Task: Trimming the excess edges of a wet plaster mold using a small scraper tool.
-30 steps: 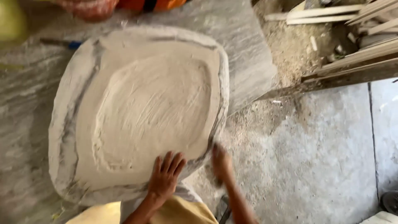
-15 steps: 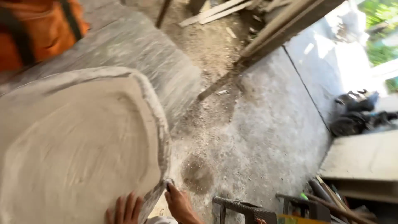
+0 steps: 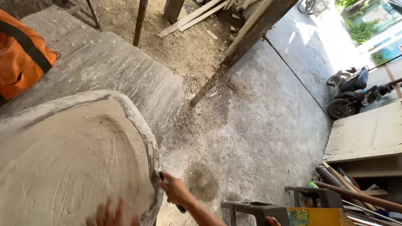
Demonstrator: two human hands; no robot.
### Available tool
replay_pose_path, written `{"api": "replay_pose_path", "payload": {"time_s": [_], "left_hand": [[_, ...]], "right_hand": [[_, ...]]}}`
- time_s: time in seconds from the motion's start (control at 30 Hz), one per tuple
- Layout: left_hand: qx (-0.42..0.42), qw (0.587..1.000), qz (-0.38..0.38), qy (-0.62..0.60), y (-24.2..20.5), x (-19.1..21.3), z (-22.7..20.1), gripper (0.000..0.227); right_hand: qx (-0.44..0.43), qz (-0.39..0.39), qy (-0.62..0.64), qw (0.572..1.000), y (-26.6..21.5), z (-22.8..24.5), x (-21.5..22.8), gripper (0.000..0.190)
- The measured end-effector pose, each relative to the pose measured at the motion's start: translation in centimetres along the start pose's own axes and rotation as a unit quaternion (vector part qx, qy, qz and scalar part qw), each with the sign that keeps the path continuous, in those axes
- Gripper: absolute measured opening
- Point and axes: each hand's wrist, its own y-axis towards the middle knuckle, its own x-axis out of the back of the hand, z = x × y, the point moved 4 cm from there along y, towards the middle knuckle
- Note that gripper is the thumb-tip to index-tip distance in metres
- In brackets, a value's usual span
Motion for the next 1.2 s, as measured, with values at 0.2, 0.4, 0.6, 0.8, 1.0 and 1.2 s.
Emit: {"api": "replay_pose_path", "payload": {"time_s": [0.2,0.4,0.6,0.8,1.0,1.2], "left_hand": [[0.064,0.997,-0.029,0.015,9.2,3.4,1.0,0.071],[0.067,0.995,-0.013,0.071,10.0,4.2,1.1,0.072],[0.068,0.993,0.023,0.097,10.0,3.9,0.8,0.071],[0.083,0.996,0.014,0.023,10.2,3.6,1.3,0.073],[0.084,0.995,0.021,0.054,9.9,4.0,0.7,0.073],[0.086,0.996,0.020,0.022,10.0,3.1,1.4,0.072]], "right_hand": [[0.157,-0.139,-0.216,0.953,-4.9,-2.9,-4.6,0.043],[0.057,-0.047,-0.281,0.957,1.9,4.4,-1.6,0.036],[0.117,-0.063,-0.279,0.951,6.5,7.9,0.2,0.044],[0.020,-0.043,-0.294,0.955,2.8,8.1,-1.4,0.044],[0.136,-0.052,-0.348,0.926,13.2,13.3,1.8,0.048],[0.128,-0.065,-0.341,0.929,6.4,5.8,0.0,0.046]]}}
